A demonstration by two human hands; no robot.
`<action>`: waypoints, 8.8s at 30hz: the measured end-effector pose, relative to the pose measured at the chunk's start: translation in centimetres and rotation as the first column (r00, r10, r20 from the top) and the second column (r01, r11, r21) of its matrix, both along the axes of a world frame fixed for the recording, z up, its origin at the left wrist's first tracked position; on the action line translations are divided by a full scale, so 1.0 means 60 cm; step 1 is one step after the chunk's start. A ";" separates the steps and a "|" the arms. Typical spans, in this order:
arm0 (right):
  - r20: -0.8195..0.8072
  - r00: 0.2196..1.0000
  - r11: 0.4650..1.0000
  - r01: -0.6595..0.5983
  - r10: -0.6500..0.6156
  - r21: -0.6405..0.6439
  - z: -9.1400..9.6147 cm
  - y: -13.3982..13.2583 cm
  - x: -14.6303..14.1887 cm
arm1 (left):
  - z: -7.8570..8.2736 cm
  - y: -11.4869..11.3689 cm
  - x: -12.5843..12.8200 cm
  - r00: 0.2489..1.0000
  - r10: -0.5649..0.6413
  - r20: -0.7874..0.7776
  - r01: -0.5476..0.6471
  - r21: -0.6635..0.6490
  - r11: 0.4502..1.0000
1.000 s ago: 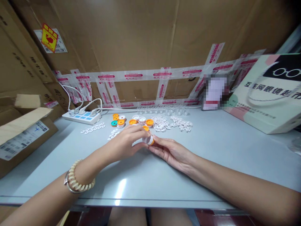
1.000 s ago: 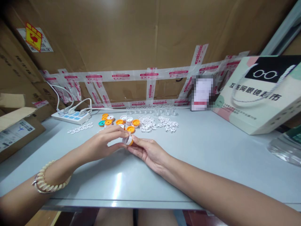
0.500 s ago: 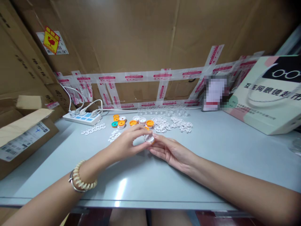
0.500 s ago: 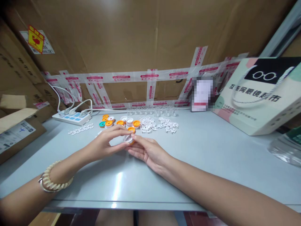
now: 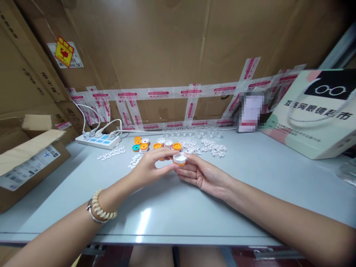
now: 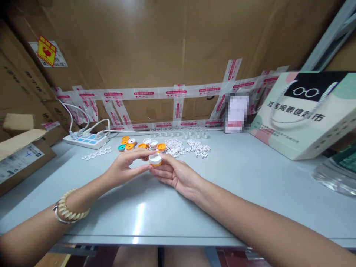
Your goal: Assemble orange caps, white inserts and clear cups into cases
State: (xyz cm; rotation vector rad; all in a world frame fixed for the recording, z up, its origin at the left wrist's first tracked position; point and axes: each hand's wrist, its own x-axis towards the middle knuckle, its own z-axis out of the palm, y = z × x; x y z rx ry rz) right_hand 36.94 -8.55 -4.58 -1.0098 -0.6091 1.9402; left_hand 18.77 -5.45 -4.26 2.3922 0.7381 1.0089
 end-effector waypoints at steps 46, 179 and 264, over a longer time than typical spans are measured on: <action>0.117 0.960 0.963 -0.263 0.255 0.059 -0.018 0.008 0.010 | 0.021 -0.015 -0.006 0.951 -0.004 -0.308 0.020 0.049 0.999; 0.436 0.742 0.154 -0.420 -0.510 0.895 0.028 0.027 0.012 | 0.031 -0.019 -0.003 0.892 0.193 0.409 0.155 -0.677 0.720; 0.905 0.287 0.502 -0.759 -0.313 0.414 0.004 0.109 0.086 | 0.019 -0.008 -0.001 0.881 0.350 0.319 -0.082 -0.626 0.776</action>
